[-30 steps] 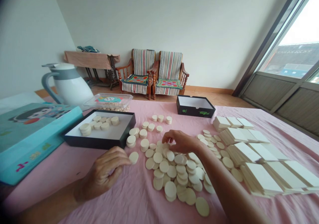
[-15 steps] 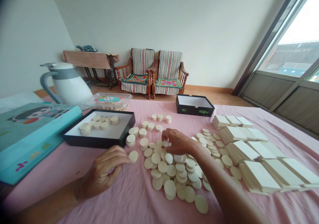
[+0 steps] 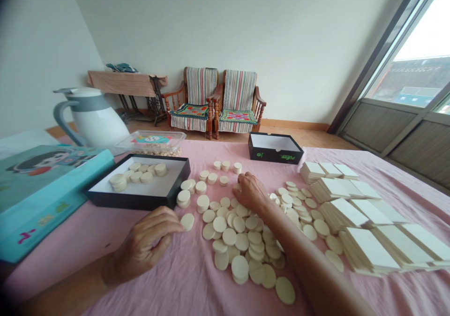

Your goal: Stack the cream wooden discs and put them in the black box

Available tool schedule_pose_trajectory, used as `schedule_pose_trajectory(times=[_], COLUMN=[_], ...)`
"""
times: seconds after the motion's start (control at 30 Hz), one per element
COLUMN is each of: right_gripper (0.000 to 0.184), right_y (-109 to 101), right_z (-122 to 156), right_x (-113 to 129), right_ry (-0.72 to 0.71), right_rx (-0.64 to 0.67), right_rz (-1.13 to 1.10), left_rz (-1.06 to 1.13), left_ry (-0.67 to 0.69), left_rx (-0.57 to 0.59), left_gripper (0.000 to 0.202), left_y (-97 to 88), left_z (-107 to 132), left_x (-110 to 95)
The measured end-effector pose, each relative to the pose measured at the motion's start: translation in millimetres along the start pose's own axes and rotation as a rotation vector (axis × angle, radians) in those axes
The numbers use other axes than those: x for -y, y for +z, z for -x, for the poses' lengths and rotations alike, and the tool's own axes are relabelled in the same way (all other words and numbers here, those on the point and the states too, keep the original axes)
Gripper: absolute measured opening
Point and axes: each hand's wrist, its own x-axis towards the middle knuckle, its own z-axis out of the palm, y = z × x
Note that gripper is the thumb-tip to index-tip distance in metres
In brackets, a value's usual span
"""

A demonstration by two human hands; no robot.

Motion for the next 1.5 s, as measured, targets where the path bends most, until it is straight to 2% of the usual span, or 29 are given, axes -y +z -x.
schedule_pose_trajectory(times=[0.17, 0.23, 0.43, 0.6, 0.77, 0.87, 1.0, 1.1, 1.2, 1.27, 1.37, 1.5], right_gripper=[0.020, 0.025, 0.023, 0.035, 0.023, 0.026, 0.036, 0.030, 0.019, 0.021, 0.027, 0.029], right_y=[-16.1, -19.3, -10.1, -6.6, -10.3, -9.9, -4.8, -1.0, -0.6, -2.8, -10.1, -20.7], right_z=[3.0, 4.2, 4.1, 2.1, 3.7, 4.3, 2.6, 1.3, 0.6, 0.7, 2.5, 9.2], right_x=[9.4, 12.9, 8.6, 5.7, 7.5, 6.9, 3.3, 0.5, -1.4, -1.0, 4.5, 18.6], right_ry=[-0.213, -0.249, -0.174, -0.198, -0.116, -0.060, -0.163, -0.186, -0.103, -0.073, -0.135, -0.317], right_rx=[0.099, 0.121, 0.170, 0.174, 0.162, 0.119, 0.110, 0.129, 0.116, 0.101, 0.080, 0.252], right_rz=[-0.190, -0.204, -0.174, -0.195, -0.056, 0.011, -0.080, -0.108, -0.055, -0.039, -0.106, -0.247], left_rz=[-0.004, -0.006, -0.015, -0.017, -0.024, -0.016, -0.011, -0.014, -0.015, -0.015, -0.012, -0.010], left_ry=[-0.002, 0.000, -0.005, -0.007, -0.009, -0.006, -0.007, -0.005, -0.004, -0.006, -0.003, 0.002], left_rx=[0.003, 0.000, -0.005, 0.000, -0.007, -0.003, 0.002, 0.005, -0.001, -0.005, 0.000, 0.010], left_gripper=[0.024, 0.024, 0.023, 0.024, 0.024, 0.025, 0.025, 0.025, 0.025, 0.024, 0.023, 0.025], left_y=[-0.3, -0.9, -1.4, -0.9, -1.3, -1.3, -1.4, -1.7, -1.9, -2.0, -1.9, -1.8], left_z=[-1.2, -2.0, -1.3, -0.2, -2.0, -2.0, -1.5, -1.9, -3.0, -3.3, -2.3, -0.5], left_x=[0.3, -0.3, -1.0, 0.3, -1.4, -1.6, -1.1, -1.4, -2.6, -3.0, -2.2, -0.3])
